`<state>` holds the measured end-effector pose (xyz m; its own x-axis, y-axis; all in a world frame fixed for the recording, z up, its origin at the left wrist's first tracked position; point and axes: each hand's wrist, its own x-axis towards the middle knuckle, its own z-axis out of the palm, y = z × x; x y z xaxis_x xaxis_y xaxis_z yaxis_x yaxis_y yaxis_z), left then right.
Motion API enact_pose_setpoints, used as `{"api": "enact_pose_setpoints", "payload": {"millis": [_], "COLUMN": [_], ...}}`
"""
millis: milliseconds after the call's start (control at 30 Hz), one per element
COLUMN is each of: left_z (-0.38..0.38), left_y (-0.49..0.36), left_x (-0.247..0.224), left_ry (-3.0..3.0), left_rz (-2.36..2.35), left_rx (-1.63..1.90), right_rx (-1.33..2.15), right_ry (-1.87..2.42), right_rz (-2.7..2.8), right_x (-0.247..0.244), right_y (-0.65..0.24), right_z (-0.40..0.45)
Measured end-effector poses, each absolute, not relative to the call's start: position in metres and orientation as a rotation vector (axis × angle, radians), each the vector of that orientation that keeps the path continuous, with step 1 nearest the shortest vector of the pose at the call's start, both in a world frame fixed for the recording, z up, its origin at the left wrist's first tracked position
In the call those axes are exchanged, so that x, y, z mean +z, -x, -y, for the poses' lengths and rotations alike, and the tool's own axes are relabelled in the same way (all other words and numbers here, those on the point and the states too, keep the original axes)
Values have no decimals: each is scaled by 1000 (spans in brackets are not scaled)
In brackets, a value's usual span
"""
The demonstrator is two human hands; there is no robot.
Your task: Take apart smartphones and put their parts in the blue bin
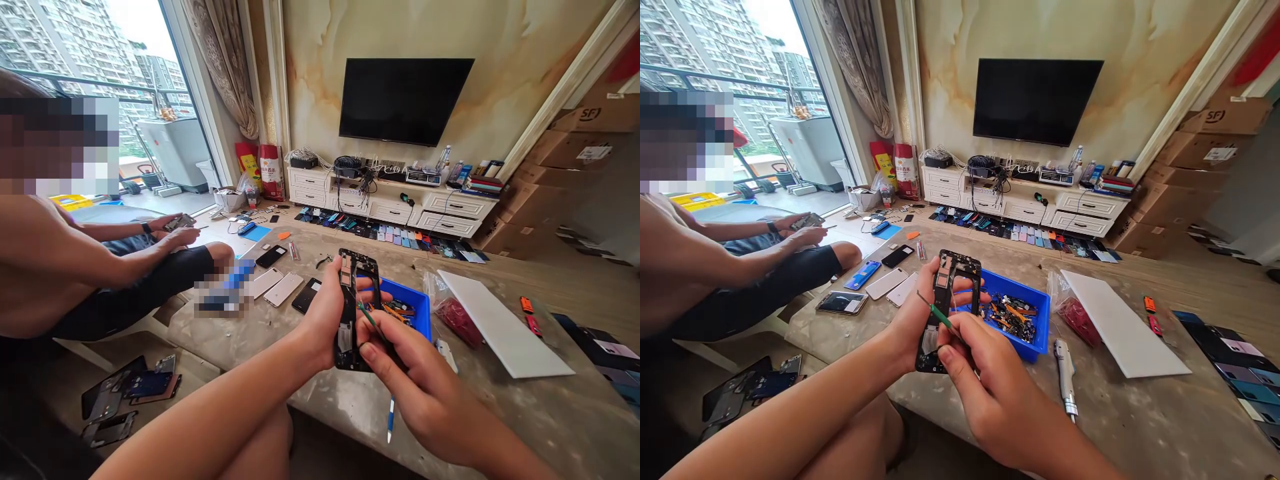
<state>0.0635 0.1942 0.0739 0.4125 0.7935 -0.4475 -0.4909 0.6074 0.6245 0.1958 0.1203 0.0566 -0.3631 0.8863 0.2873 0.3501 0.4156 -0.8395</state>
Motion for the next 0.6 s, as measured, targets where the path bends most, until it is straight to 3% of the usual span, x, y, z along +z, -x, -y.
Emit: {"api": "enact_pose_setpoints", "payload": {"millis": [600], "left_z": [-198], "left_y": [-63], "left_x": [67], "left_ry": [-452], "left_rz": [-811], "left_rx": [826], "right_rx": [955], "right_ry": [1042], "right_rz": [1921], "right_x": [68], "right_y": [-197], "right_z": [-126]}}
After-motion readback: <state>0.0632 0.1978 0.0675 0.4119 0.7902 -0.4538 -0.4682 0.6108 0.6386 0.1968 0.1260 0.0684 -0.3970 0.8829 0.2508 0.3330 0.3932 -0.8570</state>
